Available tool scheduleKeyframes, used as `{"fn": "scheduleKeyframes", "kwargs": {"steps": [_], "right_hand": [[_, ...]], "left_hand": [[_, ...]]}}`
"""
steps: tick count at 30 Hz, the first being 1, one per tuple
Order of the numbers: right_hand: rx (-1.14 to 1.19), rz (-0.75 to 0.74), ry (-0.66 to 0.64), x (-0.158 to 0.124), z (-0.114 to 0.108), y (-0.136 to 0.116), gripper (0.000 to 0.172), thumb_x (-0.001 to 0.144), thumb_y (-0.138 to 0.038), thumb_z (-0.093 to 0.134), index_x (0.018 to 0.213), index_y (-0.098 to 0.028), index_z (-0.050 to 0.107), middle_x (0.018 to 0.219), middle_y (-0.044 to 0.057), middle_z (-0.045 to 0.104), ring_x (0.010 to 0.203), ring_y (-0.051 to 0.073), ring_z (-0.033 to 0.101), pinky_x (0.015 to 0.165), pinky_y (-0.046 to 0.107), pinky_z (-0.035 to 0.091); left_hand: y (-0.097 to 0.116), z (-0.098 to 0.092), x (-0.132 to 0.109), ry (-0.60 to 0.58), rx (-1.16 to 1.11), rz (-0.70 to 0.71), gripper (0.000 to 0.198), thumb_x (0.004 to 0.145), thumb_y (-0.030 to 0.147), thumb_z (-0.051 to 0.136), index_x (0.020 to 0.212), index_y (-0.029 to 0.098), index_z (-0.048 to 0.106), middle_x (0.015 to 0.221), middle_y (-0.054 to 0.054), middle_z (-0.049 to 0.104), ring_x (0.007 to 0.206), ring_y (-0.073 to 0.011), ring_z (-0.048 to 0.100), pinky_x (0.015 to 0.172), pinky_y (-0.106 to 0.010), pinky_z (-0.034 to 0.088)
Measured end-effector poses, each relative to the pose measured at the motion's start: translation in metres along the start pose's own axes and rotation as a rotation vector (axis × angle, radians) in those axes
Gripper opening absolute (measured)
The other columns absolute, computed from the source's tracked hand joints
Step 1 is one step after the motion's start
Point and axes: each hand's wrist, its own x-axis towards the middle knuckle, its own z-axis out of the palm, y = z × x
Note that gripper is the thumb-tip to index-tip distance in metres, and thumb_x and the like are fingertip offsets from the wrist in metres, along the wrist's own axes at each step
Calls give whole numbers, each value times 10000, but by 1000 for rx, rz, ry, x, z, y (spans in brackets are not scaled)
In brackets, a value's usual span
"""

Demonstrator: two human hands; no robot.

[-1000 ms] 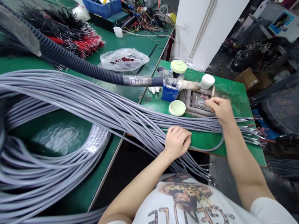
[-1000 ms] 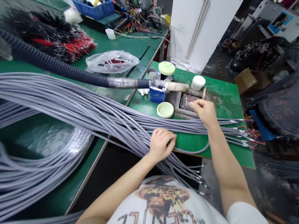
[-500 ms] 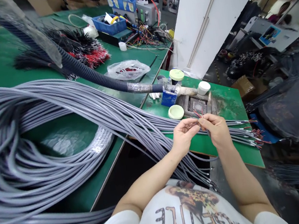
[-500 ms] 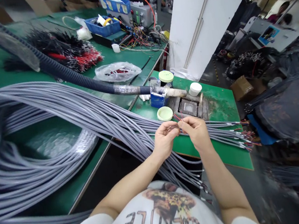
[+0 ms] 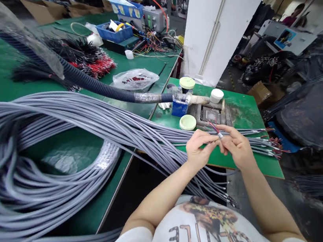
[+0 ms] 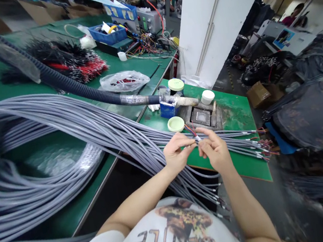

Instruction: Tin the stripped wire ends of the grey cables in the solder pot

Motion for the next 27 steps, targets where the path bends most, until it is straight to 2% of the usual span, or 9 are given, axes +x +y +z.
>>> {"fn": "scheduleKeyframes", "kwargs": {"steps": [2, 4, 7, 9, 11, 14, 19, 23, 27], "right_hand": [[20, 6, 16, -3, 2, -1, 457, 886, -383, 552, 1304, -216, 471, 576, -41, 570, 483, 108, 472, 475, 237, 392], [38, 20, 19, -6, 4, -1, 494, 882, -376, 560, 1334, -224, 430, 581, -44, 578, 479, 107, 476, 468, 233, 391], [55, 44, -1, -9, 6, 4, 520, 870, -378, 578, 1339, -223, 413, 574, -52, 578, 478, 110, 497, 463, 229, 398], [17, 49, -31, -9, 2, 8, 500, 863, -377, 590, 1316, -223, 444, 608, -41, 604, 519, 122, 546, 499, 243, 433], [-112, 4, -17, -7, -6, 7, 411, 857, -368, 603, 1235, -223, 536, 701, -10, 649, 615, 143, 601, 591, 278, 476], [-383, -171, 79, 0, -16, -3, 220, 850, -351, 615, 1011, -213, 672, 807, 31, 675, 753, 173, 615, 724, 326, 476], [-603, -351, 4, 13, -9, -31, 107, 823, -300, 643, 830, -207, 694, 780, 38, 661, 760, 178, 568, 702, 320, 443], [-605, -396, 30, 18, 4, -37, 183, 838, -234, 598, 670, -201, 662, 641, 11, 595, 648, 149, 514, 650, 308, 405], [-347, -270, 198, 28, 8, -25, 250, 822, -237, 607, 583, -190, 663, 562, -8, 535, 554, 125, 479, 552, 282, 365]], "left_hand": [[-2, 4, -4, 71, -123, -194, 248, 715, 240, 768, 960, 253, 730, 810, -15, 674, 730, -123, 592, 705, -261, 473], [-4, 8, -7, 55, -311, -414, 362, 722, 308, 765, 1073, 253, 692, 879, -26, 682, 790, -134, 609, 747, -266, 478], [-4, 11, -12, -166, -511, -642, 404, 777, 433, 693, 1091, 180, 692, 738, -36, 655, 690, -144, 605, 711, -291, 486], [-3, 11, -13, -264, -520, -690, 425, 804, 487, 640, 1033, 137, 714, 642, -27, 614, 592, -135, 567, 664, -300, 485], [-1, 9, -12, -276, -448, -658, 400, 806, 491, 635, 961, 136, 734, 699, -47, 645, 662, -156, 594, 723, -316, 493], [1, 6, -10, -304, -312, -590, 332, 818, 457, 633, 891, 154, 747, 858, -77, 700, 882, -210, 632, 883, -344, 471], [-1, 5, -15, -400, -138, -432, 282, 833, 420, 622, 885, 174, 749, 951, -77, 710, 957, -231, 624, 926, -374, 459], [2, 1, -15, -413, -32, -315, 226, 845, 373, 617, 883, 196, 752, 923, -73, 710, 949, -220, 605, 899, -356, 455], [12, -6, -4, -448, 47, -289, 239, 871, 351, 584, 817, 186, 749, 811, -75, 708, 805, -185, 578, 827, -338, 451]]}}
